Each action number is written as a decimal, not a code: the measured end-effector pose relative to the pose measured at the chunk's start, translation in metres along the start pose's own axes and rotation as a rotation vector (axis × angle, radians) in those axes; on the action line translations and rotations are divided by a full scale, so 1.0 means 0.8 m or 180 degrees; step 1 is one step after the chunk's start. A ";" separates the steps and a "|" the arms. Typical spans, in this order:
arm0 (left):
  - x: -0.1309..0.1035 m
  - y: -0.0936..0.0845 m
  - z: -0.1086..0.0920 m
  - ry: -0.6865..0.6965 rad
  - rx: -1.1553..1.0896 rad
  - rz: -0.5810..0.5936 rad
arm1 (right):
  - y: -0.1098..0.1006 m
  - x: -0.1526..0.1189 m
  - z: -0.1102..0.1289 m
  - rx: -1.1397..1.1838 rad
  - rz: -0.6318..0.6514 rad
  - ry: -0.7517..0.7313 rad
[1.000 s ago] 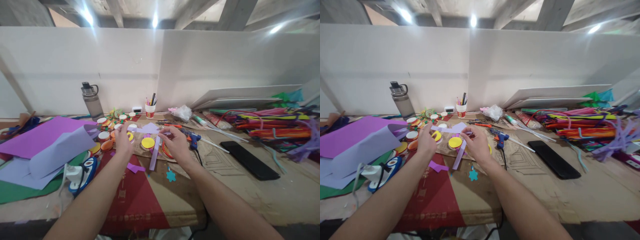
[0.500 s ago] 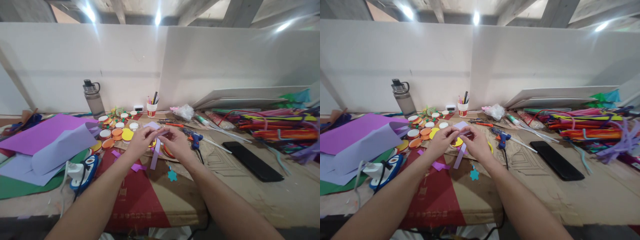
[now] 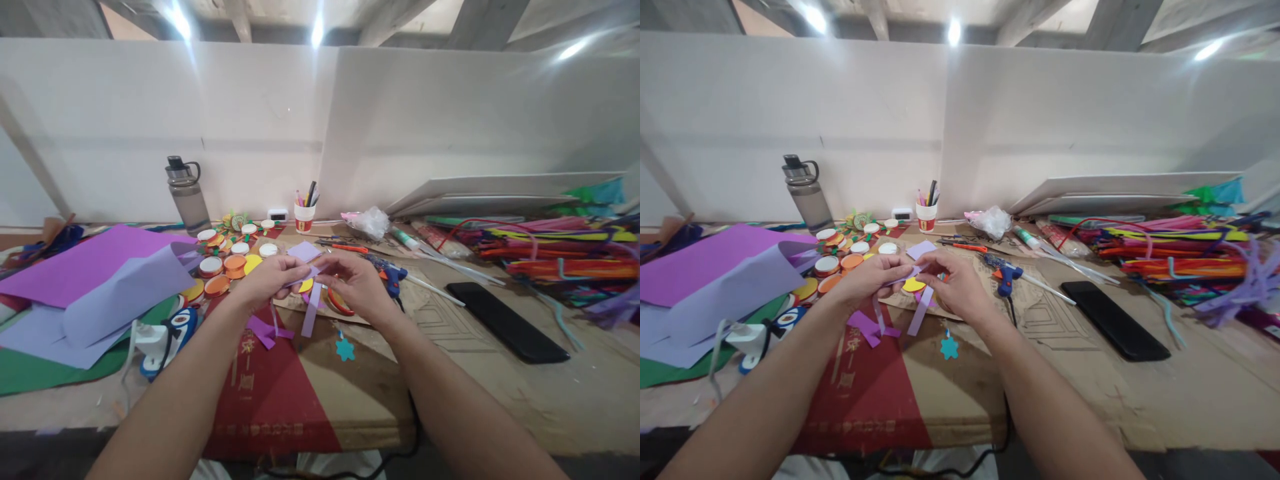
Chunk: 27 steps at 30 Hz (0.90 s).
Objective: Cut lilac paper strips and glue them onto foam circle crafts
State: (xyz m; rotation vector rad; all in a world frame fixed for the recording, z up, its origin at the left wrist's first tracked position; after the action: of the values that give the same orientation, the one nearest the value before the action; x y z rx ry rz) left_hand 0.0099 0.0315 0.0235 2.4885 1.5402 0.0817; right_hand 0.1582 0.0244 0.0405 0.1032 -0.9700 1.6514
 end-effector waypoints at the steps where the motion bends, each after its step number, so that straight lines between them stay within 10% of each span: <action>1: 0.000 0.001 0.000 -0.0032 0.0008 0.0028 | 0.000 0.000 0.001 0.0047 0.0017 -0.0015; 27: -0.007 0.017 0.005 -0.0426 0.0200 0.0533 | -0.001 0.002 0.011 -0.0384 0.0197 -0.0695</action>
State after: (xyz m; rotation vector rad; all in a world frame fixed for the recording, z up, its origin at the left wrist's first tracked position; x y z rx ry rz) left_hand 0.0201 0.0203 0.0231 2.6088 1.3002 -0.1069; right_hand 0.1546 0.0197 0.0473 0.1764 -1.2470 1.6575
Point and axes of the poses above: each hand's wrist, its own x-axis towards the middle knuckle, its own y-axis out of the palm, z = x × y, the point moved 6 cm from there along x, towards the middle knuckle, and after that the axes turned 14 degrees about -x, right-handed, at the moved point
